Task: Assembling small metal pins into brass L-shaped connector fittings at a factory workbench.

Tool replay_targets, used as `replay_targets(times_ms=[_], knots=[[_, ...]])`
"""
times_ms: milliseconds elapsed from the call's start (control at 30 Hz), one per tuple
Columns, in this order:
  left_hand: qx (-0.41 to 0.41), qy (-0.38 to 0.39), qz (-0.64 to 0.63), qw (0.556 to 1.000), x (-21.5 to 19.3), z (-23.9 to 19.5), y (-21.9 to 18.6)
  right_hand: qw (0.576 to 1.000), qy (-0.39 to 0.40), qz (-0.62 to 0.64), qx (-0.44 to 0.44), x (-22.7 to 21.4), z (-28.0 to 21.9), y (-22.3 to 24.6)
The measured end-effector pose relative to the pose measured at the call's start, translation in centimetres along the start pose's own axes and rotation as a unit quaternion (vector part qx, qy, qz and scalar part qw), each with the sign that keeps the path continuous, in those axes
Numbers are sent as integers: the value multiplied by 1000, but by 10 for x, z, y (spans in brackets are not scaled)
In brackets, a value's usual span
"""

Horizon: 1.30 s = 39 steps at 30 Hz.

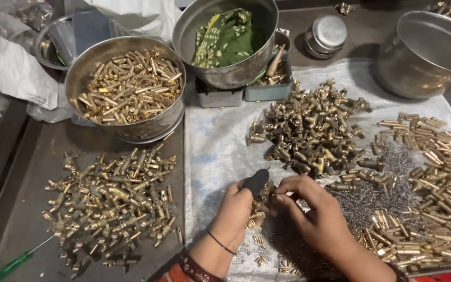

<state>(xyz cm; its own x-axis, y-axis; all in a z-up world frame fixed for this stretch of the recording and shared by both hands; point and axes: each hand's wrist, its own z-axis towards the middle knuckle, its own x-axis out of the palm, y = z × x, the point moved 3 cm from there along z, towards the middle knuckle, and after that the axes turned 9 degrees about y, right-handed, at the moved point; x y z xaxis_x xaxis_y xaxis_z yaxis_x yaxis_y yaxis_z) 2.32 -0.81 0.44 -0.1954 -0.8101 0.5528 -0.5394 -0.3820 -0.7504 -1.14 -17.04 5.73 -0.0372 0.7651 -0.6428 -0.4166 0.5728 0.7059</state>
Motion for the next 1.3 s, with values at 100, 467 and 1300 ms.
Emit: replay_targets(times_ms=[100, 467, 1300], knots=[[-2, 0, -13, 1000, -10, 6, 13, 1000, -11, -8, -1, 6, -2, 2], [8, -31, 3, 999, 0, -1, 0, 978, -39, 181, 97, 12, -10, -31], [126, -47, 22, 991, -13, 9, 1, 939, -84, 267, 201, -74, 88, 19]])
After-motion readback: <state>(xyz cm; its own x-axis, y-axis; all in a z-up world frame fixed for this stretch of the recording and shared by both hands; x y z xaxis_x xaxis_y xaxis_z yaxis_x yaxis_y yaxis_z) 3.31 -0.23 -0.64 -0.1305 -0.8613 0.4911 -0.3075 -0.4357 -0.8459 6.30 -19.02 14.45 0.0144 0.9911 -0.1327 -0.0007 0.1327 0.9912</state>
